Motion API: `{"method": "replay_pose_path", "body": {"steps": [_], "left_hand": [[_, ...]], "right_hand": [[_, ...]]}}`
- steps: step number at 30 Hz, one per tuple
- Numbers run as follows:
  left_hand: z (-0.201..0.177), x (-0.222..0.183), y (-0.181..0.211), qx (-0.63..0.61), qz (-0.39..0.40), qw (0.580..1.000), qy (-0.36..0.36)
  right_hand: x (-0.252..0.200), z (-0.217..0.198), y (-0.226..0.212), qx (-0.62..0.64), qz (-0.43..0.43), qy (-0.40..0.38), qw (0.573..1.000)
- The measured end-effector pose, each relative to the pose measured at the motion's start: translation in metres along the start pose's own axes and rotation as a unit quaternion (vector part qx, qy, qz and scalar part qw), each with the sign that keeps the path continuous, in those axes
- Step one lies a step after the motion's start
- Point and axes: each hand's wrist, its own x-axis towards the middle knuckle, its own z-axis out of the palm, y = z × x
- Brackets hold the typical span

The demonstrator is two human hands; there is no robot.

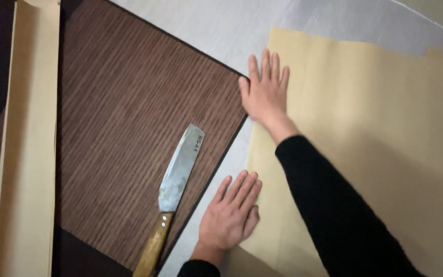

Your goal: Cutting strips of paper from a large sheet by folding the edge to create a guide and then slicing along the crease with a knife.

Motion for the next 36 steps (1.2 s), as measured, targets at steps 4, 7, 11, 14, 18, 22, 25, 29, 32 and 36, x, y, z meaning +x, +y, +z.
{"method": "replay_pose_path", "body": {"steps": [4,7,11,14,18,22,25,29,32,36], "left_hand": [[0.002,-0.002,0.0,0.024,0.008,1.0,0.011],[0.007,-0.003,-0.003,0.011,0.002,1.0,0.025],[0.027,-0.014,-0.013,0.102,0.036,0.992,0.063],[0.027,-0.015,-0.013,0.116,0.039,0.99,0.067],[0.024,-0.021,-0.008,0.146,0.026,0.988,0.032],[0.023,-0.029,0.002,0.156,-0.013,0.987,-0.038],[0.019,-0.049,0.013,0.173,-0.043,0.978,-0.112],[-0.002,-0.126,0.042,0.152,-0.037,0.973,-0.169],[-0.019,-0.19,0.067,0.135,-0.002,0.972,-0.191],[-0.01,-0.265,0.073,0.176,0.038,0.967,-0.178]], "right_hand": [[-0.059,-0.002,-0.013,0.01,-0.03,0.005,0.999],[-0.108,-0.015,-0.022,0.017,-0.05,0.007,0.999],[-0.174,-0.027,-0.017,0.064,-0.084,-0.018,0.994],[-0.213,-0.025,-0.007,0.069,-0.107,0.031,0.991],[-0.277,-0.031,-0.006,0.036,-0.138,0.065,0.988],[-0.308,-0.044,-0.005,0.011,-0.105,0.0,0.994],[-0.304,-0.044,-0.002,0.001,-0.091,-0.038,0.995],[-0.302,-0.043,-0.004,-0.001,-0.082,-0.078,0.994],[-0.297,-0.042,-0.003,-0.01,-0.069,-0.114,0.991],[-0.292,-0.045,-0.001,-0.007,-0.058,-0.184,0.981]]}}
